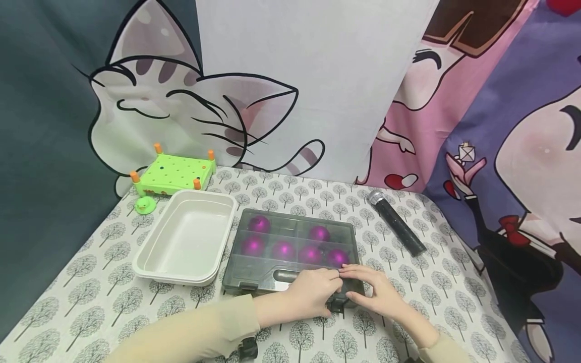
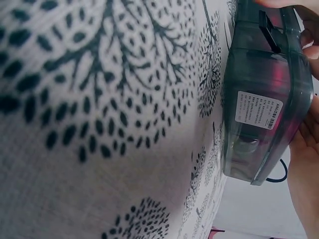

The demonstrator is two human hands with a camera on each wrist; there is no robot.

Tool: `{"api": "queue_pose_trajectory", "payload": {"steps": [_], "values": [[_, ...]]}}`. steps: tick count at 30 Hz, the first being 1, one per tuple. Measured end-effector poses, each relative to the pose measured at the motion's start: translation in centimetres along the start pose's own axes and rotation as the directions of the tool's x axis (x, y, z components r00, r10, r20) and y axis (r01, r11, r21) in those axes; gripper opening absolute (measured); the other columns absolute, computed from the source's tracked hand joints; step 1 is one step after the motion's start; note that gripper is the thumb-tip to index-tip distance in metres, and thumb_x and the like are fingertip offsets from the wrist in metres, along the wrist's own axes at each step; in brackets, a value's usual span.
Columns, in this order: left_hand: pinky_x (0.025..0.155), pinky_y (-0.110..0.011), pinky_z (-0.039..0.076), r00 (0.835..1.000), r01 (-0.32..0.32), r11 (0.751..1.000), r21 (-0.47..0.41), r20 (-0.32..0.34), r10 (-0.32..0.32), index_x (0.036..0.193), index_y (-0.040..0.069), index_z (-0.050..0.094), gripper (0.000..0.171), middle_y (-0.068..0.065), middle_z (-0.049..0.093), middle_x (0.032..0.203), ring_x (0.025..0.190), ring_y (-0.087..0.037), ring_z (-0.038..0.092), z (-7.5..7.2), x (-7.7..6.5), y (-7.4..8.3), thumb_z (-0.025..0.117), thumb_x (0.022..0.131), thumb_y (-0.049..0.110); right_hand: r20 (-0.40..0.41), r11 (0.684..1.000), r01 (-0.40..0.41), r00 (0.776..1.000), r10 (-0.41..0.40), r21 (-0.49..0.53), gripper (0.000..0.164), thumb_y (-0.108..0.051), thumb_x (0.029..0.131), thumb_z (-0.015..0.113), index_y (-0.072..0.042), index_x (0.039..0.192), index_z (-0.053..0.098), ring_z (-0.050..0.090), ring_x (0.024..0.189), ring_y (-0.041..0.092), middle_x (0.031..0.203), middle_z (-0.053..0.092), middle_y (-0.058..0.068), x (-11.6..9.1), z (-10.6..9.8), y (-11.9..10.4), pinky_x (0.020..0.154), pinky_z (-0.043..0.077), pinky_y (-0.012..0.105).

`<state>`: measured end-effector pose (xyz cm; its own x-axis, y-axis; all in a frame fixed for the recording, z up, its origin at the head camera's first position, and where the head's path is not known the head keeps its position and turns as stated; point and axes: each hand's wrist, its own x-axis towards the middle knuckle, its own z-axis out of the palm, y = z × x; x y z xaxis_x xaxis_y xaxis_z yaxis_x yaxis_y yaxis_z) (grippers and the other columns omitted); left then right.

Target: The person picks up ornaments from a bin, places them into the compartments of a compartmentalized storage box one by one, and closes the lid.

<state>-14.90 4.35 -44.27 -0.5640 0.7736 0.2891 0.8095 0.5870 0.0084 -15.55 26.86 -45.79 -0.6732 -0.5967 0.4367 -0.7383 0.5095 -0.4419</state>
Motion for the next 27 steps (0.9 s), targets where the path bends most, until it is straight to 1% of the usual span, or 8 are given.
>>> {"api": "queue_pose_trajectory", "payload": {"steps": [3, 5, 7, 10, 14, 18, 20, 27], "values": [[0.067, -0.010, 0.052, 1.000, 0.004, 0.999, 0.032, -0.007, -0.004, 0.095, 0.023, 0.062, 0.056, 0.013, 0.063, 0.101, 0.084, 0.000, 0.057, 0.27, -0.01, 0.26, 0.089, 0.057, 0.053, 0.002, 1.000, -0.003, 1.000, 0.003, -0.011, 0.048, -0.014, 0.074, 0.080, -0.016, 0.121, 0.067, 0.062, 0.116, 0.017, 0.121, 0.068, 0.009, -0.11, 0.12, 0.12, 0.093, 0.052, 0.047], [0.068, -0.011, 0.052, 1.000, 0.004, 0.999, 0.043, -0.024, -0.003, 0.097, 0.021, 0.062, 0.056, 0.012, 0.064, 0.104, 0.086, -0.001, 0.058, 0.45, -0.03, 0.34, 0.089, 0.058, 0.052, 0.001, 1.000, -0.005, 1.000, 0.005, -0.015, 0.048, -0.014, 0.074, 0.080, -0.016, 0.120, 0.067, 0.062, 0.115, 0.018, 0.121, 0.068, 0.009, -0.17, 0.18, 0.20, 0.092, 0.052, 0.048], [0.068, -0.010, 0.052, 0.999, 0.002, 0.999, 0.046, -0.044, 0.000, 0.096, 0.021, 0.063, 0.054, 0.011, 0.064, 0.104, 0.085, -0.001, 0.058, 0.59, -0.04, 0.33, 0.089, 0.059, 0.050, 0.000, 1.000, -0.008, 1.000, 0.008, -0.017, 0.048, -0.015, 0.073, 0.080, -0.016, 0.120, 0.067, 0.062, 0.115, 0.017, 0.121, 0.069, 0.009, -0.18, 0.21, 0.27, 0.092, 0.052, 0.049], [0.067, -0.008, 0.051, 0.998, 0.002, 0.999, 0.034, -0.055, 0.000, 0.094, 0.022, 0.064, 0.051, 0.013, 0.064, 0.097, 0.080, 0.001, 0.057, 0.67, -0.02, 0.18, 0.088, 0.060, 0.050, 0.004, 1.000, -0.012, 1.000, 0.012, -0.015, 0.048, -0.014, 0.073, 0.080, -0.016, 0.120, 0.067, 0.062, 0.115, 0.017, 0.121, 0.069, 0.008, -0.10, 0.18, 0.32, 0.092, 0.052, 0.049], [0.066, -0.007, 0.048, 0.998, 0.024, 0.999, -0.032, -0.060, -0.026, 0.092, 0.026, 0.068, 0.038, 0.016, 0.063, 0.088, 0.076, 0.003, 0.056, 0.59, 0.12, -0.17, 0.085, 0.065, 0.048, 0.018, 1.000, -0.026, 1.000, 0.026, 0.005, 0.047, -0.014, 0.073, 0.080, -0.015, 0.118, 0.068, 0.062, 0.115, 0.017, 0.120, 0.069, 0.009, 0.05, 0.05, 0.27, 0.092, 0.052, 0.050], [0.068, -0.009, 0.050, 0.995, 0.051, 0.991, -0.124, -0.073, -0.061, 0.090, 0.026, 0.073, 0.024, 0.016, 0.067, 0.088, 0.078, 0.002, 0.062, 0.51, 0.23, -0.43, 0.079, 0.073, 0.042, 0.029, 0.999, -0.046, 0.999, 0.046, 0.012, 0.046, -0.016, 0.073, 0.080, -0.015, 0.117, 0.068, 0.061, 0.115, 0.016, 0.120, 0.069, 0.008, 0.10, -0.05, 0.17, 0.092, 0.052, 0.050], [0.070, -0.009, 0.051, 0.995, 0.052, 0.987, -0.154, -0.073, -0.064, 0.091, 0.025, 0.074, 0.023, 0.016, 0.069, 0.090, 0.080, 0.001, 0.064, 0.45, 0.20, -0.48, 0.079, 0.075, 0.041, 0.028, 0.999, -0.049, 0.998, 0.049, 0.004, 0.045, -0.017, 0.073, 0.081, -0.015, 0.117, 0.068, 0.062, 0.114, 0.016, 0.120, 0.069, 0.007, 0.08, -0.05, 0.14, 0.092, 0.052, 0.050], [0.070, -0.008, 0.051, 0.996, 0.029, 0.985, -0.168, -0.084, -0.043, 0.090, 0.023, 0.075, 0.019, 0.014, 0.070, 0.088, 0.078, 0.000, 0.065, 0.20, 0.04, -0.30, 0.078, 0.077, 0.037, 0.018, 0.999, -0.039, 0.999, 0.039, -0.009, 0.046, -0.018, 0.072, 0.081, -0.016, 0.116, 0.069, 0.063, 0.112, 0.017, 0.119, 0.070, 0.006, -0.09, 0.14, 0.10, 0.090, 0.053, 0.050]]}}
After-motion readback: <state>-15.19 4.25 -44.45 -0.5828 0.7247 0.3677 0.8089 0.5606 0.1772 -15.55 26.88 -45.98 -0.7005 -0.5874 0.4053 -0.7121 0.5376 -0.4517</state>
